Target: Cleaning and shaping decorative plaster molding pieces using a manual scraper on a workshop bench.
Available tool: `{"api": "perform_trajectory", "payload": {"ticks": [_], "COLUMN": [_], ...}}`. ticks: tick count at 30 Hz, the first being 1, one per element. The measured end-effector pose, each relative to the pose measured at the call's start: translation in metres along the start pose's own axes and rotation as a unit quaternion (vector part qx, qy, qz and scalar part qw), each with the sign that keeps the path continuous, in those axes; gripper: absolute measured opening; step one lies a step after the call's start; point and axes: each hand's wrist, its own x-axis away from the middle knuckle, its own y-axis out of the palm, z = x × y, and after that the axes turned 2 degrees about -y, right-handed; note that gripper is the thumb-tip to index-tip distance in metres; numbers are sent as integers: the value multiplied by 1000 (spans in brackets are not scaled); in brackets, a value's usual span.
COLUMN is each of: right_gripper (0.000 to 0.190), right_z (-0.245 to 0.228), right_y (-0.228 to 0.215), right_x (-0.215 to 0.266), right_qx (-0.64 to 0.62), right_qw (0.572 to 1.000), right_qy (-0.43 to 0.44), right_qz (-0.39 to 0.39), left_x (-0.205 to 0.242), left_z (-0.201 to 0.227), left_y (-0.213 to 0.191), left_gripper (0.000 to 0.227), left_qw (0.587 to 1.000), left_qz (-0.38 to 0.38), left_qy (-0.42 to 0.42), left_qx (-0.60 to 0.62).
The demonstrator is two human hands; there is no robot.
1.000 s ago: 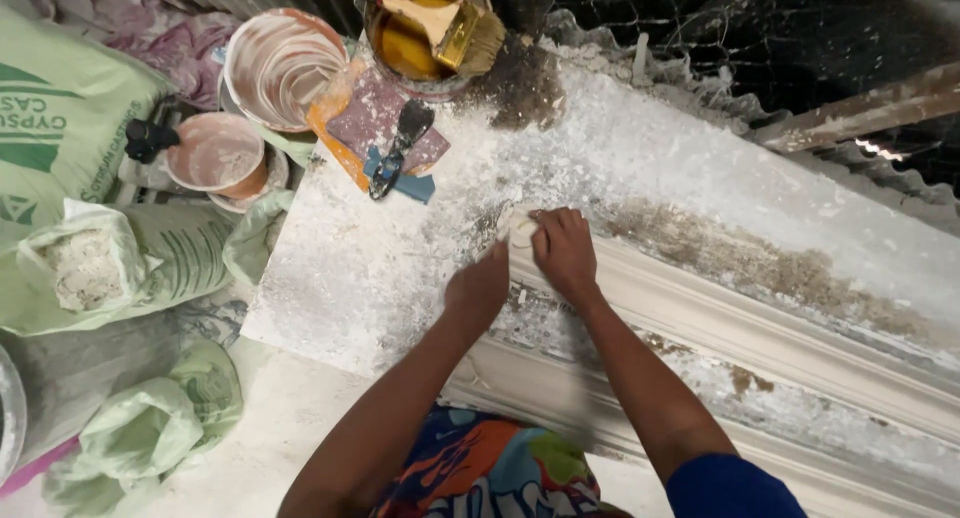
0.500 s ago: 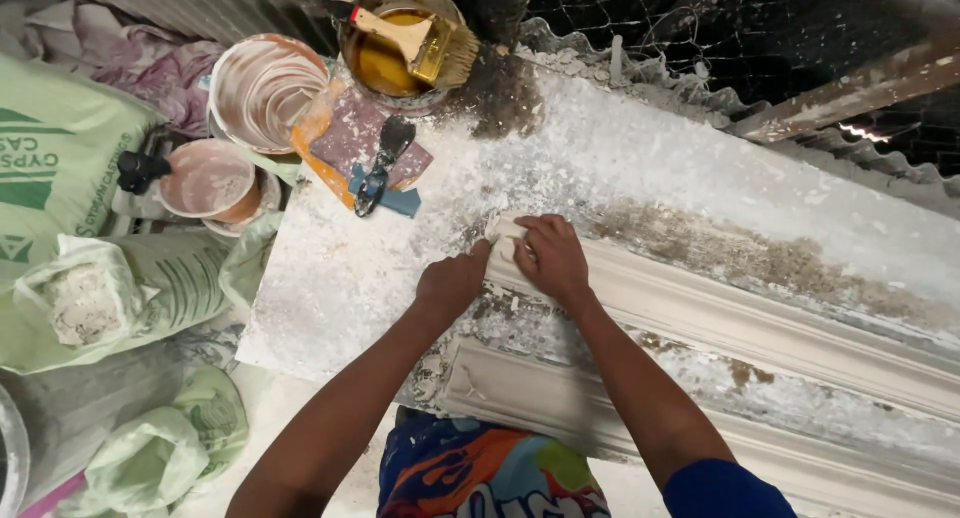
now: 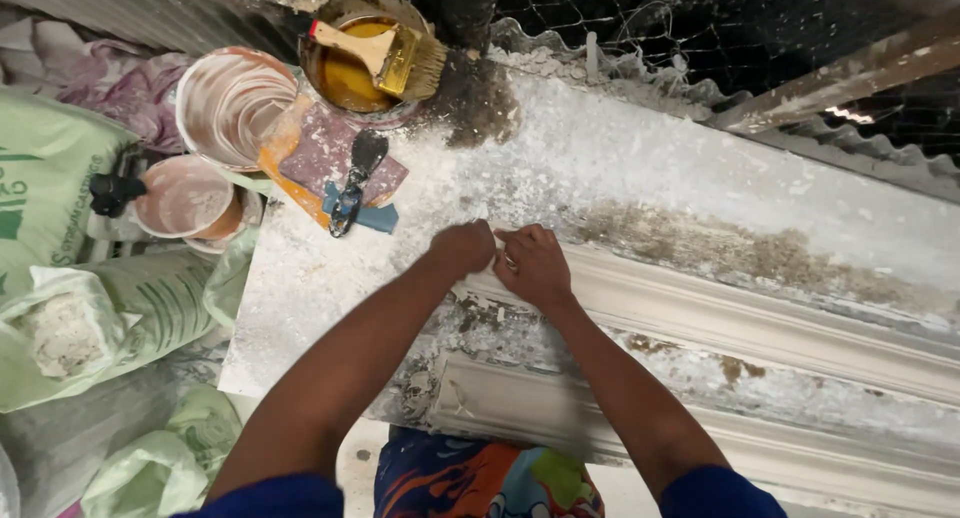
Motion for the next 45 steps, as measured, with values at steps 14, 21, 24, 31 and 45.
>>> {"api": "perform_trajectory", "payload": {"ticks": [14,21,24,31,45], "right_gripper": [19,12,12,17,24], "right_z": [2,0,-14,4,2], "right_y": [2,3,-16,3,3], "right_x": [3,3,-7,4,4], "right_qx": [1,9,-1,-1,0], "right_qw": [999,1000,1000,1000,1000], "right_qy": [-23,-12,-4,0,23], "right_qz": [29,23,-5,14,-7], "left_x": [39,59,80,64,160], "left_z": [5,45,89,-7,-88], "left_y": [-28,-44,-83,-91,-13], "left_gripper": [33,35,40,50,46], "left_qw": [991,983,981,988,911], "left_qz": [8,-58,-134,-141,385], "left_qy": [56,2,-53,7,-22], "left_qx": [-122,-176,-129,-63,-147]}}
